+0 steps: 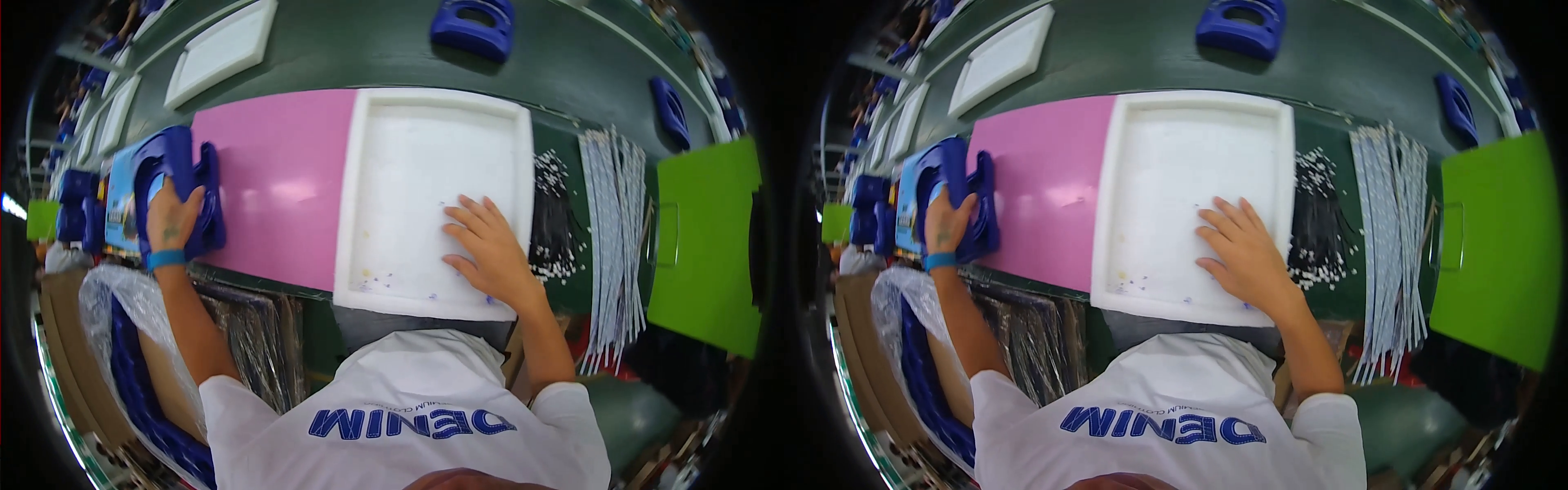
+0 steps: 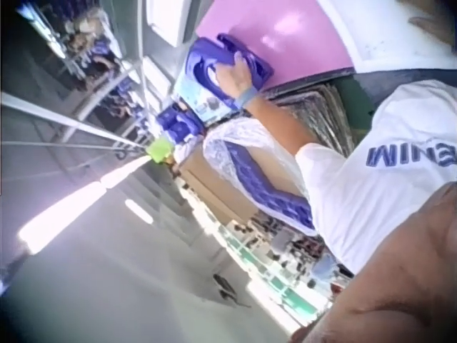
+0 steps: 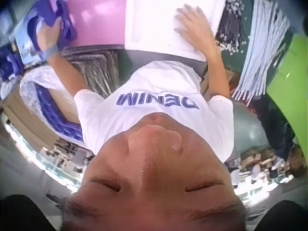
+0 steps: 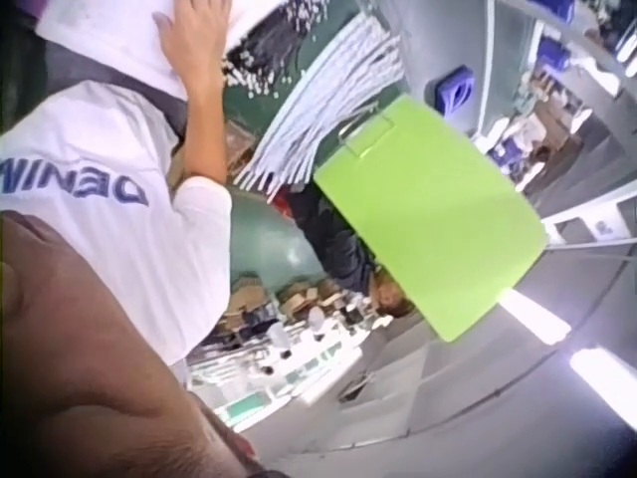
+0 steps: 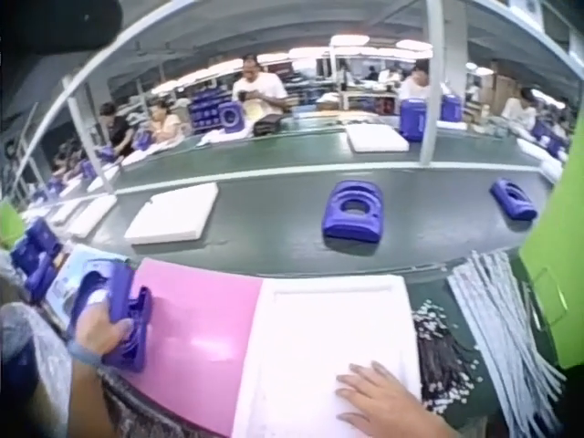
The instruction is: The person assembles electronic components by hand, inserting LED strips and wires into plastic housings.
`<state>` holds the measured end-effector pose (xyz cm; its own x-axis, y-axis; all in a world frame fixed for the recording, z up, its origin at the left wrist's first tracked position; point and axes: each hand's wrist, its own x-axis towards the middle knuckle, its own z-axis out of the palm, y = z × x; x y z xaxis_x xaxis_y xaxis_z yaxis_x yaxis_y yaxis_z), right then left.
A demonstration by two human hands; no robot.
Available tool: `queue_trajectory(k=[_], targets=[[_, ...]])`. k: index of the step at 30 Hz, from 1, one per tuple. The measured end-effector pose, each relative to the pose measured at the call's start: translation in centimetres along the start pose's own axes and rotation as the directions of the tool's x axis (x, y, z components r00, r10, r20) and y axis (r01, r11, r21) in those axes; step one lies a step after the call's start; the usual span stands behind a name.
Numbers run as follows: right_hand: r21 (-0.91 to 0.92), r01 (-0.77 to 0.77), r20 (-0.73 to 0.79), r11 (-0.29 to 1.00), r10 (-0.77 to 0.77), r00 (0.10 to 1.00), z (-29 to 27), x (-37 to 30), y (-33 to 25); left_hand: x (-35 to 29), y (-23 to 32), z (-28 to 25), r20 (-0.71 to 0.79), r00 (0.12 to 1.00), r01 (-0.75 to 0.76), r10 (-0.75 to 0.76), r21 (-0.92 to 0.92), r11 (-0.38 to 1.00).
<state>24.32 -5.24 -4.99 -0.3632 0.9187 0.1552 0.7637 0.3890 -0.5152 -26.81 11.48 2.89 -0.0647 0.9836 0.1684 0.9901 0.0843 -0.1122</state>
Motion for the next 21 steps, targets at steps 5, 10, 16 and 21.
queue_trajectory(k=[5, 10, 16, 21], targets=[[0.6, -0.051, -0.136, 0.798, 0.165, 0.977, 0.5, 0.1, -1.0, -5.3, 11.8, -5.6, -0.207, 0.914, -0.389, 0.348, -0.204, 0.899], [0.997, -0.001, 0.031, -0.072, 0.421, 0.907, -0.1, 3.2, -2.8, -13.6, 26.2, -6.4, -0.052, 0.686, -0.676, 0.726, -0.414, 0.609], [0.962, -0.038, 0.189, -0.269, 0.562, 0.806, -2.6, 1.4, 1.3, -14.3, 28.7, -7.1, -0.145, 0.326, -0.774, 0.934, -0.609, 0.176], [0.981, -0.105, 0.178, -0.165, 0.529, 0.83, -0.9, 1.7, 2.1, -13.9, 27.9, -4.9, 0.0, 0.207, -0.811, 0.978, -0.559, 0.171]])
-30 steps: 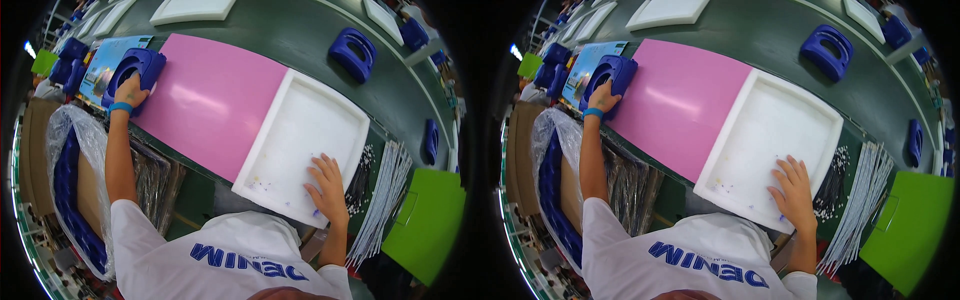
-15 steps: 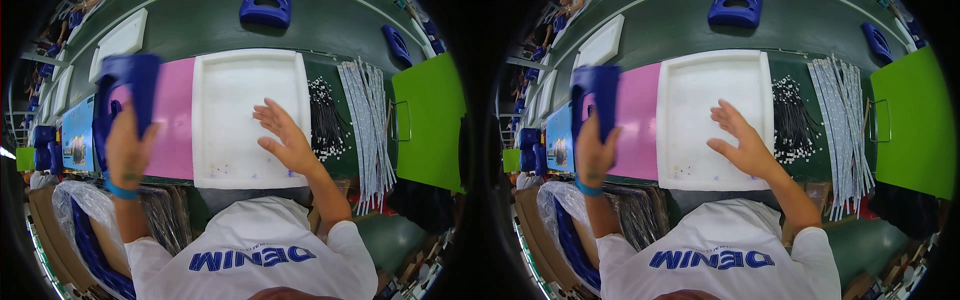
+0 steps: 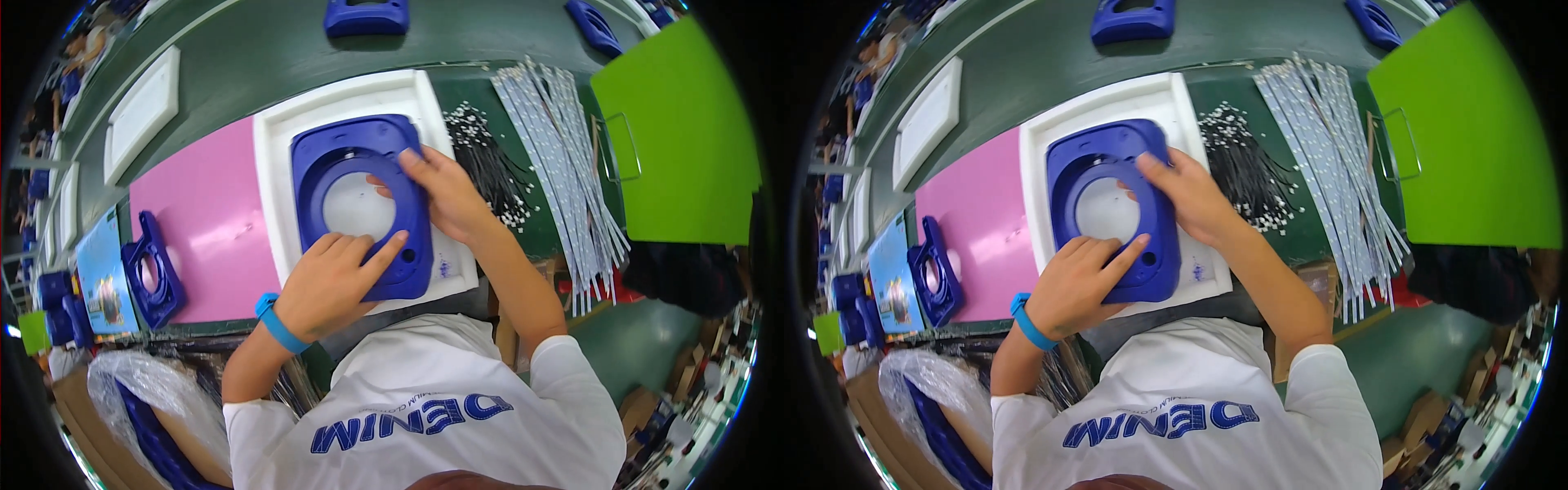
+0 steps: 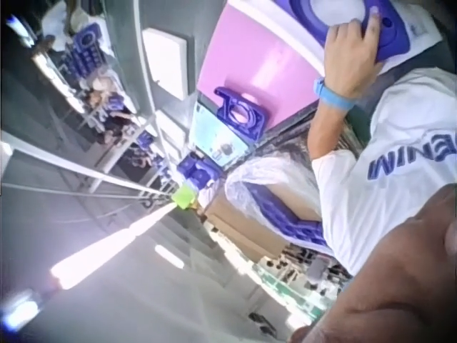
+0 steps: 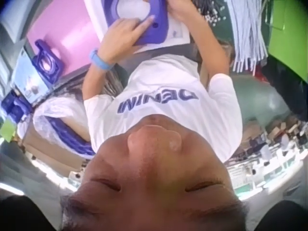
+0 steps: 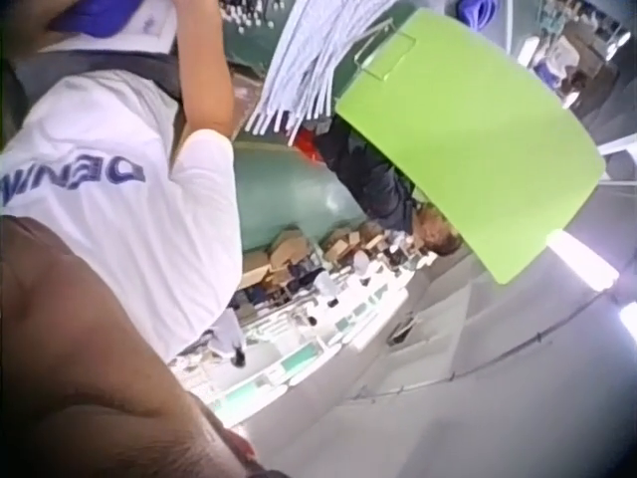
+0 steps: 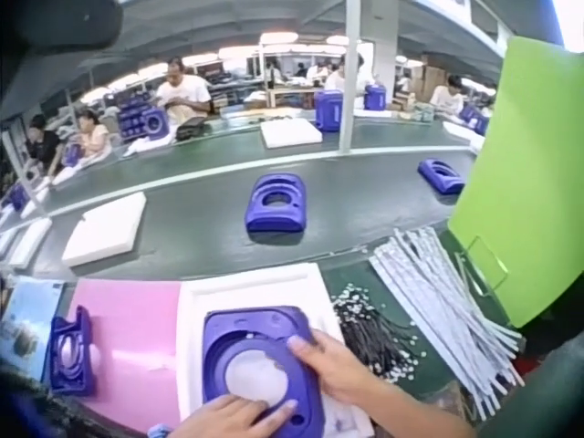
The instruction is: The person assembles electronic components by hand, inserting LED strips and wires into plastic housings.
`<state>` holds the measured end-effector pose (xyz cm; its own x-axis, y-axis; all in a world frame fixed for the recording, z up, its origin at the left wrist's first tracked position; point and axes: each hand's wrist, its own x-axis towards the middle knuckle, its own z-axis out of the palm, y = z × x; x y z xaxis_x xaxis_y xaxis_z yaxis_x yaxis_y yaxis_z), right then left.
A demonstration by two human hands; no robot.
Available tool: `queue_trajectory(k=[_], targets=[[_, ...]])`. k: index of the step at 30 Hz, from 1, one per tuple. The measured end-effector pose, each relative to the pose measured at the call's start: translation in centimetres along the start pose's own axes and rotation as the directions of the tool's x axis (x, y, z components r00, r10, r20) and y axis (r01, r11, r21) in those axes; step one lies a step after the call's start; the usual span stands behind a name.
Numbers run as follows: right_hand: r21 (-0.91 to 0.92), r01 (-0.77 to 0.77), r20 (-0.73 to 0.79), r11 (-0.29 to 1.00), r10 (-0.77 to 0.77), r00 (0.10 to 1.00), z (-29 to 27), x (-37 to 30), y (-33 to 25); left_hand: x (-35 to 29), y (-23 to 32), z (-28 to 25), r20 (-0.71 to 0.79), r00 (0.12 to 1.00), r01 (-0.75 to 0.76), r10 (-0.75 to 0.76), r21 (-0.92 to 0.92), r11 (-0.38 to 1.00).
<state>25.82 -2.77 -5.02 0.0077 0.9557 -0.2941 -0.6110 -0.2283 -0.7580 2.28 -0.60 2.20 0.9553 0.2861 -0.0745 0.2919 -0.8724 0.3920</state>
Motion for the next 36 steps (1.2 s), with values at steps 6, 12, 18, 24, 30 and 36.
queue_trajectory(k=[6, 12, 18, 24, 30, 36], targets=[[-0.946, 0.322, 0.205, 0.046, -0.684, 0.7, -2.0, -3.3, -1.0, 0.0, -1.1, 2.1, -0.161, 0.986, -0.037, 0.031, -0.033, 0.999], [-0.978, -0.195, -0.069, -0.068, -0.781, 0.621, -9.0, -5.2, -4.5, -1.7, -7.6, 2.9, -0.578, 0.759, -0.124, -0.299, -0.579, 0.805], [-0.929, -0.355, -0.35, 0.107, -0.569, 0.744, -12.0, -3.6, -4.0, -1.1, -9.1, 5.2, -0.67, 0.517, -0.2, -0.533, -0.7, 0.686], [-0.935, -0.236, -0.354, 0.264, -0.674, 0.648, -11.8, -4.3, -4.3, -1.0, -8.6, 5.0, -0.671, 0.599, -0.068, -0.437, -0.587, 0.807], [-0.697, 0.148, -0.389, 0.701, -0.544, 0.743, -10.4, -5.4, -7.6, -1.1, -8.5, 5.0, -0.671, 0.601, -0.065, -0.435, -0.583, 0.81], [-0.491, 0.279, -0.413, 0.825, -0.503, 0.76, -18.0, -3.3, -12.2, -0.7, -8.5, 4.4, -0.715, 0.613, -0.084, -0.336, -0.481, 0.873]])
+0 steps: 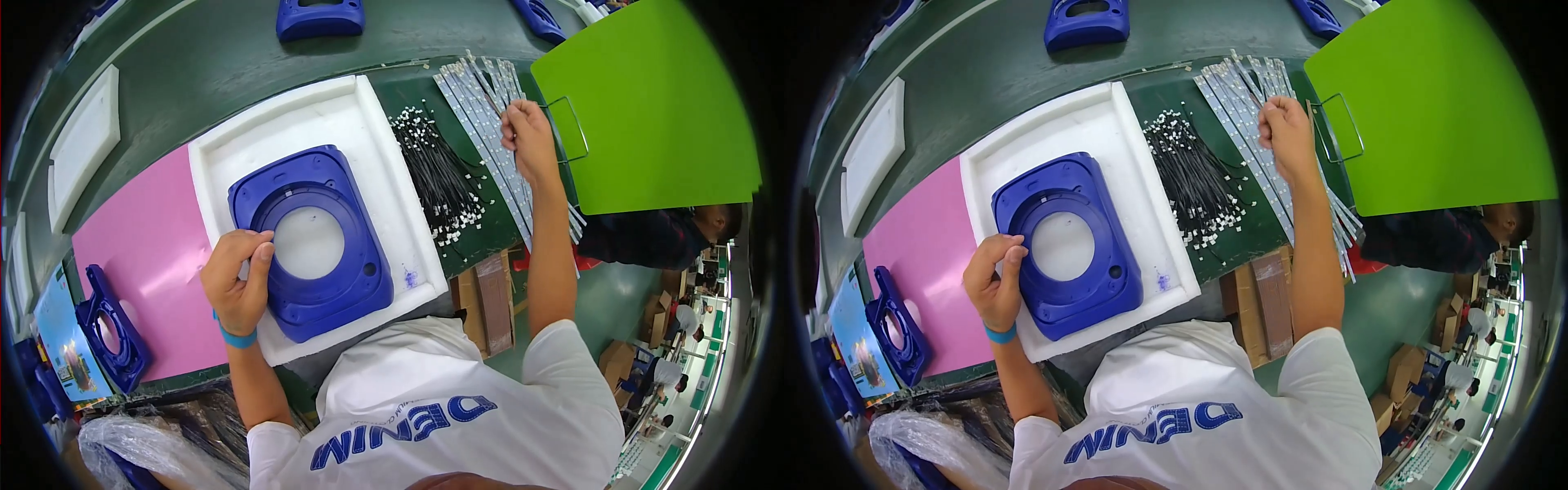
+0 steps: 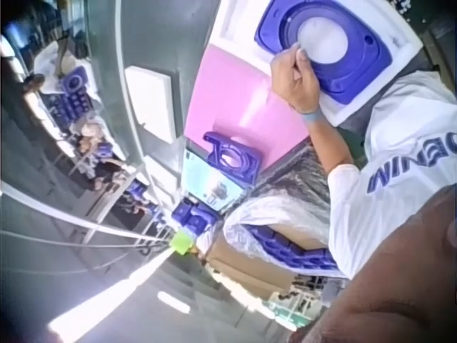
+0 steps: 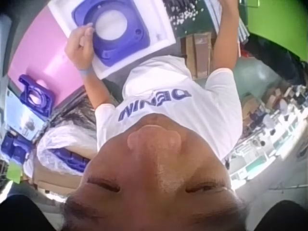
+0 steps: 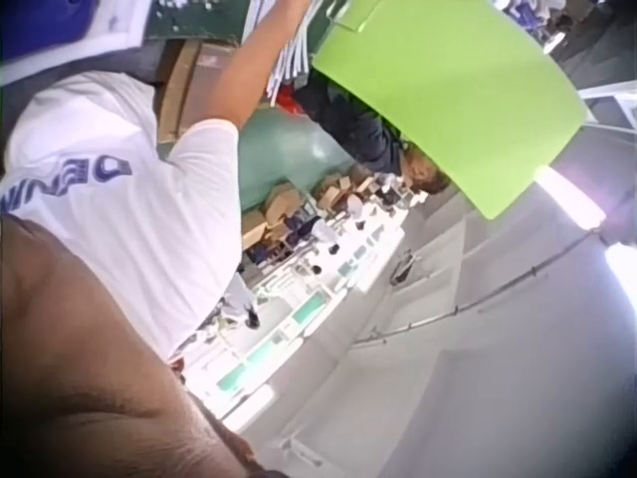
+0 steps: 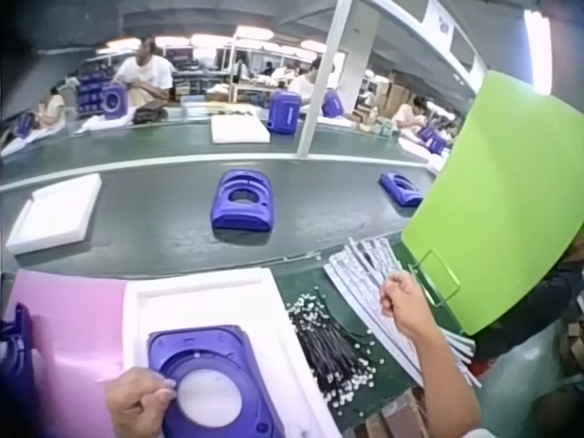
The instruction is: The person assembles electronic components by hand, inserting LED strips and wires into plastic housings.
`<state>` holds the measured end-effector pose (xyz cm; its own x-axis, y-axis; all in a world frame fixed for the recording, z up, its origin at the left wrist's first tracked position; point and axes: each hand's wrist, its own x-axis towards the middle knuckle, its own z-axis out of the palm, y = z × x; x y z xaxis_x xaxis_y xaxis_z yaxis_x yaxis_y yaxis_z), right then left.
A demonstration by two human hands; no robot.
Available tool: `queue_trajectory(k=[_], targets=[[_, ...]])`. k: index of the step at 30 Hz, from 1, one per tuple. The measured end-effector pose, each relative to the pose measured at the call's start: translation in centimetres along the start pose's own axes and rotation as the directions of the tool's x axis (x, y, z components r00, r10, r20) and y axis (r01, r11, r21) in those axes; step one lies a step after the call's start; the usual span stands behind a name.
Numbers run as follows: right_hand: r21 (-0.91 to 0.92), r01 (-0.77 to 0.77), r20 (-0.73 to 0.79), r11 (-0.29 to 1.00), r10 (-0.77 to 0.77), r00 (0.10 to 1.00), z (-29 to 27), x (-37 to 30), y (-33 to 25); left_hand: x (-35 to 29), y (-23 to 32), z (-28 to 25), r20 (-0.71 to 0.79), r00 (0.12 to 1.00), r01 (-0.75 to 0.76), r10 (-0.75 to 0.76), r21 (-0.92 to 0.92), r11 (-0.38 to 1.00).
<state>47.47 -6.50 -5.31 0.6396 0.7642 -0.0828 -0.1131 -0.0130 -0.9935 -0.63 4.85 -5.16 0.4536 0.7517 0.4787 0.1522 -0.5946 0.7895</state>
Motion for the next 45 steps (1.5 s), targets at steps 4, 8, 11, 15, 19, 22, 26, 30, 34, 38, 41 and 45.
queue_trajectory(k=[4, 8, 11, 15, 19, 22, 26, 30, 34, 38, 41, 45], targets=[[-0.874, 0.177, 0.017, 0.453, -0.336, 0.942, -1.5, 4.4, 2.2, -0.1, 0.1, -0.2, 0.005, 1.0, 0.014, -0.014, -0.008, 1.0], [-0.921, 0.206, 0.111, 0.329, -0.283, 0.952, -4.1, 6.8, 5.4, 0.0, -0.2, -0.1, 0.0, 1.0, 0.003, -0.003, -0.027, 1.0], [-0.94, 0.251, 0.171, 0.229, -0.319, 0.932, -4.4, 6.9, 5.1, 0.0, -0.1, -0.1, 0.01, 1.0, 0.017, -0.017, -0.034, 0.999], [-0.929, 0.221, 0.166, 0.296, -0.197, 0.966, -2.5, 5.5, 2.4, -0.2, 0.1, -0.3, 0.004, 0.999, 0.033, -0.033, -0.02, 0.999], [-0.873, 0.209, 0.105, 0.44, -0.249, 0.963, -1.3, 3.4, -1.8, 0.0, 0.0, -0.2, 0.014, 0.999, 0.038, -0.037, -0.031, 0.999], [-0.514, 0.382, 0.215, 0.768, -0.315, 0.924, -2.5, 4.6, -3.2, 0.0, 0.2, -0.2, 0.025, 0.997, 0.073, -0.072, -0.042, 0.996], [-0.483, 0.276, 0.218, 0.831, -0.191, 0.957, -2.1, 3.7, -8.9, -0.3, 0.1, -0.3, 0.018, 0.995, 0.103, -0.102, -0.049, 0.993], [-0.392, 0.377, 0.304, 0.839, -0.269, 0.914, -1.9, 3.6, -12.7, -0.2, 0.2, -0.2, 0.026, 0.994, 0.109, -0.108, -0.044, 0.993], [-0.489, 0.47, 0.338, 0.735, -0.337, 0.879, 1.0, 3.2, -14.6, -0.4, 0.1, -0.1, 0.006, 0.991, 0.133, -0.133, -0.063, 0.989], [-0.518, 0.532, 0.32, 0.67, -0.425, 0.847, 2.3, 3.0, -17.0, -0.3, 0.1, 0.2, 0.001, 0.994, 0.111, -0.112, -0.062, 0.992], [-0.508, 0.589, 0.332, 0.628, -0.488, 0.807, 5.4, 2.0, -18.6, -0.1, 0.1, 0.2, 0.014, 0.991, 0.135, -0.135, -0.057, 0.989], [-0.438, 0.669, 0.581, 0.6, -0.378, 0.72, 12.1, -0.6, -18.2, 1.1, 1.2, -0.6, -0.065, 0.983, 0.153, -0.174, -0.245, 0.957]])
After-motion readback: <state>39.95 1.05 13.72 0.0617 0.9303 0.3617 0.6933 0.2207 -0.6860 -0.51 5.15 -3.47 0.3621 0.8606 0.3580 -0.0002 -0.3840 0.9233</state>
